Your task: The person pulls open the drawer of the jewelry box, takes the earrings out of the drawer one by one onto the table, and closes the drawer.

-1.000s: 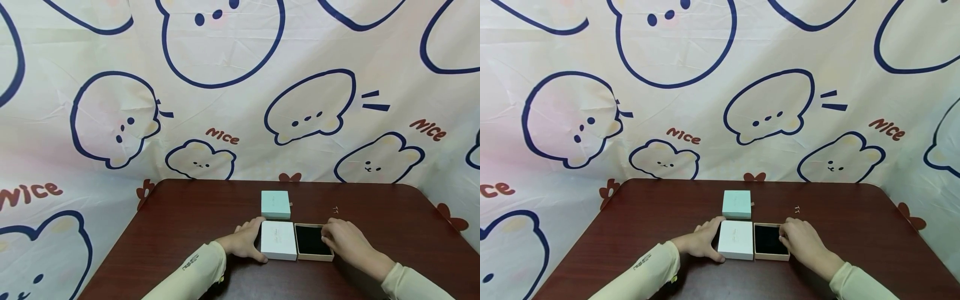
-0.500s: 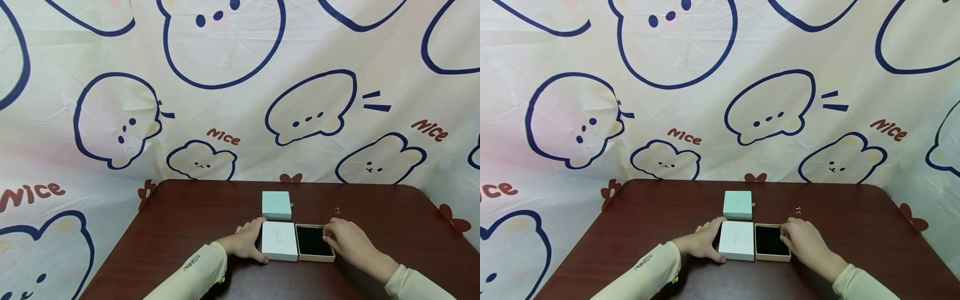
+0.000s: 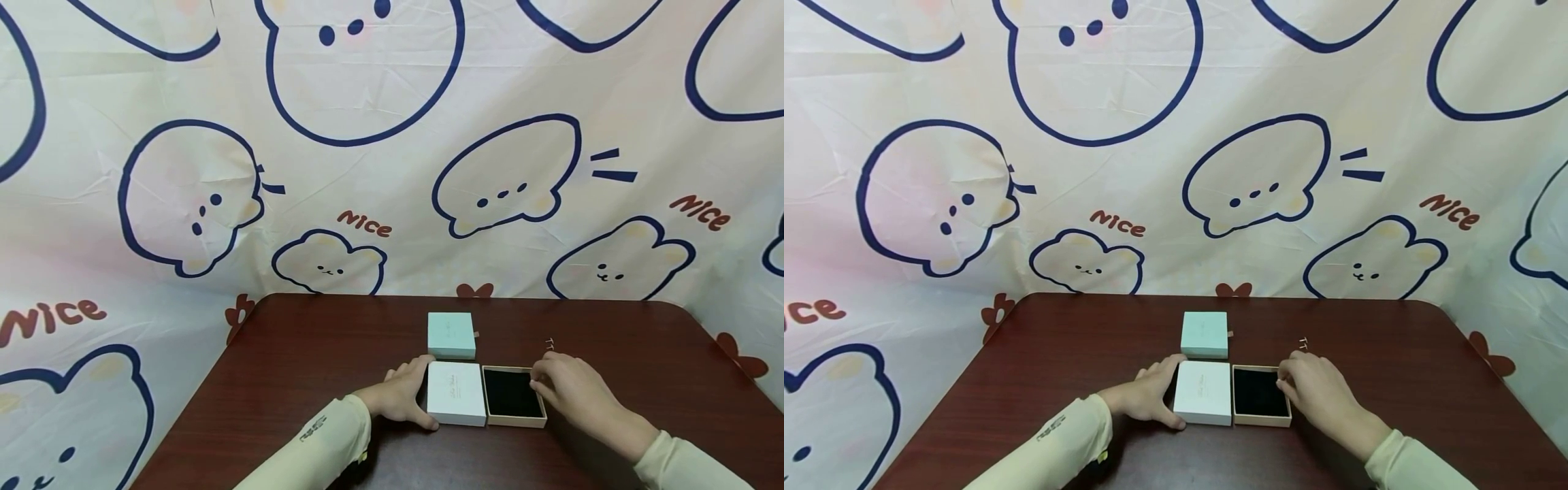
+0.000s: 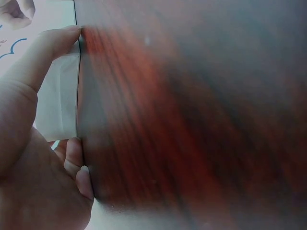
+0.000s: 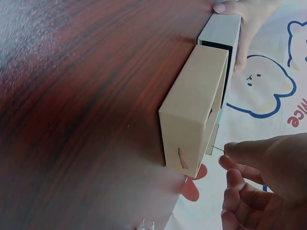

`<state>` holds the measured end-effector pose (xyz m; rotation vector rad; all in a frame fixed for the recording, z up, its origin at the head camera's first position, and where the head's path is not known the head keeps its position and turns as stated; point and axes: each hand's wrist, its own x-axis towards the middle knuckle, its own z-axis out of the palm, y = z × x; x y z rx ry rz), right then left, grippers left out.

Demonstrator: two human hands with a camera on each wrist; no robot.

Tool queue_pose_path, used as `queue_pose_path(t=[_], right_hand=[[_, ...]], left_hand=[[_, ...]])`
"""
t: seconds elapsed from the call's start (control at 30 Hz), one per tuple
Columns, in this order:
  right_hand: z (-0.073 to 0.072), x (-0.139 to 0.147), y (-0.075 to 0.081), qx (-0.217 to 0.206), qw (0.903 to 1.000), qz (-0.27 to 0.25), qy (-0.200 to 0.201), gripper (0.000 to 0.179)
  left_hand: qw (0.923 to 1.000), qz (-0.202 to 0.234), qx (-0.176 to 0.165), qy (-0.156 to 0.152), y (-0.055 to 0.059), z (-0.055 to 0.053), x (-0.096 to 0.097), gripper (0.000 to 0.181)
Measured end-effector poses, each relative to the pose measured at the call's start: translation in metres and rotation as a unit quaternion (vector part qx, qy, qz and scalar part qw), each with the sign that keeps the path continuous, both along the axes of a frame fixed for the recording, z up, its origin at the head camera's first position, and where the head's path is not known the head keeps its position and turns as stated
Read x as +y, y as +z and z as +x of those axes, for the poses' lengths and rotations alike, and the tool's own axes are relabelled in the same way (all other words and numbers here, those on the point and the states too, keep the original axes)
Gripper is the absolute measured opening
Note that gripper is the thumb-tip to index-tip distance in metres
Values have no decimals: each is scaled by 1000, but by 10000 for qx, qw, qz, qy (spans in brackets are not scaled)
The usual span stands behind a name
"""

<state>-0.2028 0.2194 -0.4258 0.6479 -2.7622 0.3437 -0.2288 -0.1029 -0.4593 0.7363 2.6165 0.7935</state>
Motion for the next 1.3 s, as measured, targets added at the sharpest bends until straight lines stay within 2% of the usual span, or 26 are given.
queue_pose_path(t=[0.97, 1.3], right_hand=[[2, 11, 5, 136, 9998, -132, -89, 18], [1, 17, 4, 203, 9995, -198, -116, 18]], left_hand=[[9999, -134, -21, 29, 0, 0, 2, 111], [9999, -125, -64, -26, -4, -3, 1, 109]])
